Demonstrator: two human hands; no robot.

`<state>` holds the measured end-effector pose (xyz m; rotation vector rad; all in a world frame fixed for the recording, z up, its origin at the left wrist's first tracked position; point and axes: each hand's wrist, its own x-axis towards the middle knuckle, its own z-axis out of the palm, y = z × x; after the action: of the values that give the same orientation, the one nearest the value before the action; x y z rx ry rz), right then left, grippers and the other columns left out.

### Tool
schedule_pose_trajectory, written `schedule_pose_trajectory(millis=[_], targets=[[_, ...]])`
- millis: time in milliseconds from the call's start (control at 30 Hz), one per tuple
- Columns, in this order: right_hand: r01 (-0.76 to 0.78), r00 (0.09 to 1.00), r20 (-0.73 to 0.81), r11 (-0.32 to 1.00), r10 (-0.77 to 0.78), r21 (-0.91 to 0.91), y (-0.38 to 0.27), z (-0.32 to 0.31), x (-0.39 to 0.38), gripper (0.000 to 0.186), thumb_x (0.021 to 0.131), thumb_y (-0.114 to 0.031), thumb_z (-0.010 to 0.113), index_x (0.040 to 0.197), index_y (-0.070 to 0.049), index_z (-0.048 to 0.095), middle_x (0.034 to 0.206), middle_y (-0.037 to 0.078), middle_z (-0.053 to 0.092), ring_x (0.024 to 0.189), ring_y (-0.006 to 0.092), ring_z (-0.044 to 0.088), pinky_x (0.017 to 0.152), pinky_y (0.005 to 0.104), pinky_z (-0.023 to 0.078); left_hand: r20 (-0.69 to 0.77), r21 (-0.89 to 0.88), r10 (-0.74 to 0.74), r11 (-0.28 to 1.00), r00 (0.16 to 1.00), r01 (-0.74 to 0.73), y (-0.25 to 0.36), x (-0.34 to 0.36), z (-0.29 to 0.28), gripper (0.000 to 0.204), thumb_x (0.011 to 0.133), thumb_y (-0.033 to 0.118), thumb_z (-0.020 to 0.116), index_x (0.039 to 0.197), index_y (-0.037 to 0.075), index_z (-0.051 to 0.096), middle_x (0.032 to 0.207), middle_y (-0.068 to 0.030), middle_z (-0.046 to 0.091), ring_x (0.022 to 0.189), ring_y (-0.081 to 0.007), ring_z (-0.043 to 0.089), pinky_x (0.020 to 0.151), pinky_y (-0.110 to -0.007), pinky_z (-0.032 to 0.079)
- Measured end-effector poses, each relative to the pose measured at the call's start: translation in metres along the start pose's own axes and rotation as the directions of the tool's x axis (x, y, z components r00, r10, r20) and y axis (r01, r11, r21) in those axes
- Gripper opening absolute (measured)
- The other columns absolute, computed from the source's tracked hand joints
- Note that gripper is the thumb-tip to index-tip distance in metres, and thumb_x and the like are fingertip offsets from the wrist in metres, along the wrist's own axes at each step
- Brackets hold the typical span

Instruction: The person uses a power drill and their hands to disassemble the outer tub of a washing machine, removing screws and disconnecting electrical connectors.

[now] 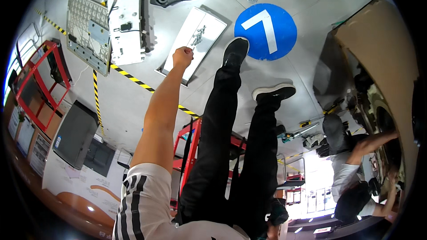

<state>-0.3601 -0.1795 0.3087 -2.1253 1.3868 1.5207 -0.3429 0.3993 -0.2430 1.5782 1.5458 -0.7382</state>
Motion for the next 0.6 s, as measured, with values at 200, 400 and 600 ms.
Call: schedule_pose_trajectory(millis=[200,400,600], targets=[[-0.126,0.992,0.002,0.989,0.127,-0.072,-0.017,0.016,0.007,0.036,0.068,-0.005,0.057,0.104,-0.003,0.056,0.09,0.008,0.06,0.08,0.0212,0.058,0.069,0.0327,0.046,-0.143,0.218,0.159,0.968,0.977,-0.126,-0.01,0.045,0.023,0.016,0.074,0.012,0.06,0.087,0.007,0.067,0.081,-0.0096,0.066,0.077,-0.0246,0.063,0.073,-0.032,0.049],[-0.107,0.994,0.001,0.987,0.108,-0.121,-0.015,0.009,0.009,0.036,0.068,-0.006,0.057,0.103,-0.003,0.057,0.092,0.009,0.061,0.082,0.021,0.058,0.071,0.0327,0.046,-0.055,0.379,0.179,0.914,0.982,-0.145,0.0,0.04,0.018,0.036,0.073,0.012,0.058,0.108,0.005,0.059,0.097,-0.0162,0.064,0.094,-0.0297,0.06,0.085,-0.036,0.046],[-0.006,1.0,-0.023,0.981,0.001,-0.196,0.006,0.014,0.002,0.036,0.067,-0.007,0.057,0.103,-0.003,0.058,0.093,0.009,0.061,0.084,0.0208,0.059,0.072,0.0327,0.046,0.078,0.401,0.252,0.878,0.965,-0.262,-0.025,0.008,-0.007,0.028,0.078,0.023,0.057,0.101,0.009,0.064,0.099,-0.0119,0.064,0.094,-0.0293,0.06,0.085,-0.037,0.046]])
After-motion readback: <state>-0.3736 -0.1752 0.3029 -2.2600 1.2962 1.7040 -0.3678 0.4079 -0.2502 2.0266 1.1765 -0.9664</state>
